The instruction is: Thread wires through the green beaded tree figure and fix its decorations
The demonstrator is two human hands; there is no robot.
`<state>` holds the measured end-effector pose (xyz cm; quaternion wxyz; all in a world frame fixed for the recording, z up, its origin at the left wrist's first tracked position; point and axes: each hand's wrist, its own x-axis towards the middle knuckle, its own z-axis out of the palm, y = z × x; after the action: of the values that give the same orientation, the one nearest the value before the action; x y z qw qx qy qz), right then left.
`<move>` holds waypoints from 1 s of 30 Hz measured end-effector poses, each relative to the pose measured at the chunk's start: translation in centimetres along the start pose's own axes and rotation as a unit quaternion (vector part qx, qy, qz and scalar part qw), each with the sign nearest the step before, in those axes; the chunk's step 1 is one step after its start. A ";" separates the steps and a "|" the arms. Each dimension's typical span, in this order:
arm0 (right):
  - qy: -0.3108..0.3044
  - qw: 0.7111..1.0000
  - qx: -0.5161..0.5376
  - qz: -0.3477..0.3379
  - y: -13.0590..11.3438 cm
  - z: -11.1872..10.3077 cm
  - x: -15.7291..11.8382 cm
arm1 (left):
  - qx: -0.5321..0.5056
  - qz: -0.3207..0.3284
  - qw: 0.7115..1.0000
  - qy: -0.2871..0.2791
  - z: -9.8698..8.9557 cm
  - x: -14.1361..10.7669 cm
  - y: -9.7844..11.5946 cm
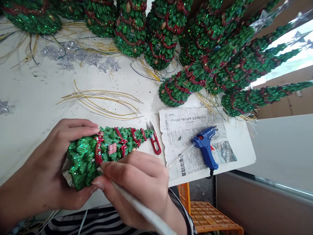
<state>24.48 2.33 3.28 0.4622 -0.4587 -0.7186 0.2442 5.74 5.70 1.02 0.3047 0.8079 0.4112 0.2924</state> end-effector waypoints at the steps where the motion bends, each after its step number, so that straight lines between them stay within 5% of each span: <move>1: -0.006 1.000 -0.016 -0.008 -0.1 -0.1 0.2 | 0.001 0.000 1.000 0.000 0.0 0.0 0.0; 12: -0.054 0.981 -0.183 -0.033 -2.7 0.0 0.2 | -0.003 -0.009 1.000 0.004 0.0 -0.2 0.0; 17: -0.078 0.988 -0.097 -0.088 -0.8 -0.3 0.7 | 0.011 0.000 1.000 0.010 0.1 -0.3 0.2; 23: -0.014 0.996 0.042 -0.077 1.8 0.5 0.7 | 0.014 0.016 1.000 0.006 0.1 -0.3 0.1; 30: 0.104 0.990 0.092 -0.038 1.6 3.2 -1.2 | 0.011 0.011 1.000 0.009 0.3 -0.2 0.1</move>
<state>22.56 2.27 0.06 0.5839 -0.4096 -0.6576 0.2426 5.91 5.42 0.88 0.2890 0.8132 0.4076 0.2984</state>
